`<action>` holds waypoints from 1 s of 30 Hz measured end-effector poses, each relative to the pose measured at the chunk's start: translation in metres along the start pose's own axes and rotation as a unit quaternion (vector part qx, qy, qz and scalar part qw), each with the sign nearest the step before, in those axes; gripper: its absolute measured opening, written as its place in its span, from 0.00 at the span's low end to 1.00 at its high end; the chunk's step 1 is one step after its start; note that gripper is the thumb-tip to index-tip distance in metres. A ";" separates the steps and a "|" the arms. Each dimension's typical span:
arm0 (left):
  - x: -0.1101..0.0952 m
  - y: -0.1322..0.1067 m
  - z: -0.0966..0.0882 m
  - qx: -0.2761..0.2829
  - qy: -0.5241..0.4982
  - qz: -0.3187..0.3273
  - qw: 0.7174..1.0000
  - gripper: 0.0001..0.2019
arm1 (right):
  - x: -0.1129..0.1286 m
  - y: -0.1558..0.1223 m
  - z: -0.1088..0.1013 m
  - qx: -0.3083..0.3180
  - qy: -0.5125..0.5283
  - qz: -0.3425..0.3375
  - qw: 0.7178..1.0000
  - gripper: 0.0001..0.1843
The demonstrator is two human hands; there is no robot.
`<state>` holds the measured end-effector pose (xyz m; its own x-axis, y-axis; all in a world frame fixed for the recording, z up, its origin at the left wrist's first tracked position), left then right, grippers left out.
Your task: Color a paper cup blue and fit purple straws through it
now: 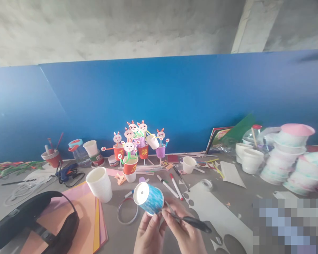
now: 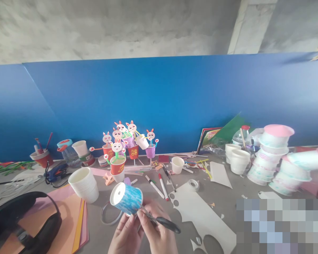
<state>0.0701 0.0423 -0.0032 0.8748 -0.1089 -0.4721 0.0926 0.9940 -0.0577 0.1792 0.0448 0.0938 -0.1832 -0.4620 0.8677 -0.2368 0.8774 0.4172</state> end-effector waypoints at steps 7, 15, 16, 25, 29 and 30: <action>-0.074 -0.005 0.012 0.072 0.321 0.162 0.930 0.39 | 0.002 0.001 -0.015 0.025 -0.065 0.008 0.998 0.13; -0.115 -0.017 0.085 0.187 0.741 0.253 0.594 0.28 | 0.001 0.004 -0.017 0.051 -0.067 -0.005 0.996 0.13; -0.114 -0.018 0.086 0.179 0.742 0.263 0.590 0.26 | 0.002 0.003 -0.018 0.043 -0.063 -0.006 0.997 0.13; -0.097 -0.029 0.073 0.107 0.702 0.334 0.620 0.19 | -0.009 -0.013 -0.025 -0.060 -0.006 0.076 0.995 0.21; -0.090 -0.028 0.066 0.089 0.677 0.332 0.651 0.15 | -0.019 -0.020 -0.021 -0.113 0.038 0.125 0.985 0.20; -0.089 -0.027 0.063 0.082 0.671 0.330 0.659 0.14 | -0.020 -0.022 -0.021 -0.129 0.051 0.132 0.981 0.21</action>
<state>0.0199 0.0255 0.0955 -0.4465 0.5490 -0.7065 0.0490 0.8035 0.5933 0.2081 0.0377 0.0729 -0.1057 -0.2096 0.9720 0.0578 0.9746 0.2165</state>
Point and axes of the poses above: each hand's wrist, its own y-axis towards the middle knuckle, its own z-axis out of the palm, x = y × z, the point moved 7 cm from there along y, towards the middle knuckle, and after that the axes turned 9 degrees about x, right-handed, at the moved point
